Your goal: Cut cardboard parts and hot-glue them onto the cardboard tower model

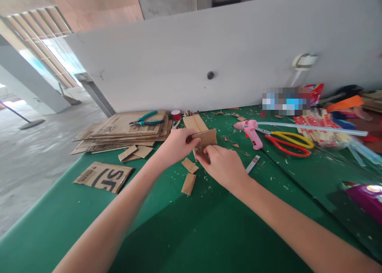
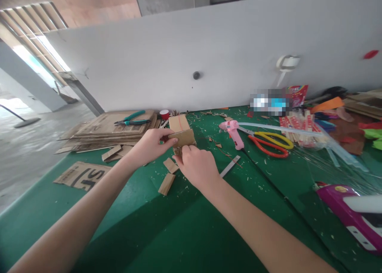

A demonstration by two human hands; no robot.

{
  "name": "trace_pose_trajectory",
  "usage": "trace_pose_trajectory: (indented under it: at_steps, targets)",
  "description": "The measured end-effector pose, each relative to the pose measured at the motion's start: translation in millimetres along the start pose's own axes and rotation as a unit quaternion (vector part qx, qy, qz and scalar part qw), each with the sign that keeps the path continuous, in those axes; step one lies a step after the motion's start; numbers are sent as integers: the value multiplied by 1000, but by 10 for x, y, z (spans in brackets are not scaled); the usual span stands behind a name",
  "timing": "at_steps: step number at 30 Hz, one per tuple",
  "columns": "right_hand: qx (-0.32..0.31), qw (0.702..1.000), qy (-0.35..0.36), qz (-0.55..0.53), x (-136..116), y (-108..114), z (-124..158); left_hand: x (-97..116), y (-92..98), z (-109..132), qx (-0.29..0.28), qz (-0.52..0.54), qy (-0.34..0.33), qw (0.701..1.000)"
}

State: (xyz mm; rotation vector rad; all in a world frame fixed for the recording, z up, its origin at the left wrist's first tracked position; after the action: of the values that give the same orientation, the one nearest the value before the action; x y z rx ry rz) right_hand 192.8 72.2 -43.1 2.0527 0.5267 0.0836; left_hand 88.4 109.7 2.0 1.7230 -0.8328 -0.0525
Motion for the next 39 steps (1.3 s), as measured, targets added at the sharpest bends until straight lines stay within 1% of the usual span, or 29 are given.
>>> trace_pose_trajectory:
  at_steps: [4, 11, 13, 15, 17, 18, 20, 21, 22, 24, 25, 27, 28, 29, 31, 32, 33, 34, 35, 36, 37, 39]
  targets:
    - [-3, 998, 37, 51, -114, -34, -61, 12, -3, -3, -2, -4, -2, 1000]
    - [-3, 997, 54, 57, -199, -115, -76, 19, 0, 7, -9, -2, 1, 1000]
    - [-3, 996, 72, 60, -250, -125, -45, 21, 7, 10, -8, -5, 2, 1000]
    - [-23, 993, 107, 47, -350, -134, 23, 19, 10, 12, -8, -8, 4, 1000]
    - [-73, 982, 171, 14, -523, -148, 153, 14, 11, 12, -8, -9, 7, 1000]
    - [-107, 972, 208, -8, -632, -153, 247, 14, 12, 12, -7, -8, 8, 1000]
    - [-161, 937, 307, -50, -890, -120, 491, 14, 13, 10, -5, -7, 9, 1000]
    - [-176, 919, 347, -67, -1005, -82, 614, 15, 14, 9, -5, -6, 9, 1000]
    - [-170, 907, 375, -87, -1097, -15, 711, 15, 14, 8, -5, -6, 10, 1000]
    - [-159, 902, 386, -113, -1186, 110, 818, 12, 12, 7, -7, -7, 12, 1000]
    - [-158, 901, 386, -122, -1190, 168, 837, 11, 11, 7, -9, -7, 12, 1000]
    - [-183, 907, 360, -123, -1081, 246, 797, 7, 8, 8, -9, -7, 9, 1000]
    - [-209, 912, 335, -109, -964, 259, 748, 4, 5, 10, -9, -6, 8, 1000]
    - [-243, 923, 289, -77, -787, 251, 675, 2, 3, 10, -7, -5, 5, 1000]
    - [-324, 932, 163, 16, -300, 205, 530, 2, 1, 11, -4, -2, -3, 1000]
    - [-333, 936, 102, 53, -44, 219, 445, 5, -1, 11, -3, 0, -7, 1000]
    - [-323, 943, 50, 65, 180, 245, 355, 9, -2, 10, -3, 0, -10, 1000]
    - [-295, 955, 5, 43, 366, 277, 260, 12, -3, 9, -3, -1, -12, 1000]
    - [-251, 967, -36, 0, 521, 308, 164, 14, -4, 8, -5, -4, -11, 1000]
    - [-204, 976, -59, -57, 628, 325, 79, 17, -6, 7, -8, -7, -10, 1000]
    - [-166, 976, -75, -123, 703, 317, 10, 20, -7, 5, -9, -10, -10, 1000]
    - [-122, 959, -87, -239, 763, 240, -90, 29, -8, 2, -8, -12, -16, 1000]
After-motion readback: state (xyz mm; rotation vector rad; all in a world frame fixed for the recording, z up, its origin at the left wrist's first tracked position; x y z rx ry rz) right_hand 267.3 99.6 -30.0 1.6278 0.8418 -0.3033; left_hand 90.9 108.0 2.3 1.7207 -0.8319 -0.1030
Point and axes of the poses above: each hand's wrist, its own z-axis away from the middle knuckle, its own y-axis out of the back of the hand, x = y × z, the point moved 7 cm from there along -z, towards the middle knuckle, and after that the axes turned 2 degrees about x, right-handed, at the moved point
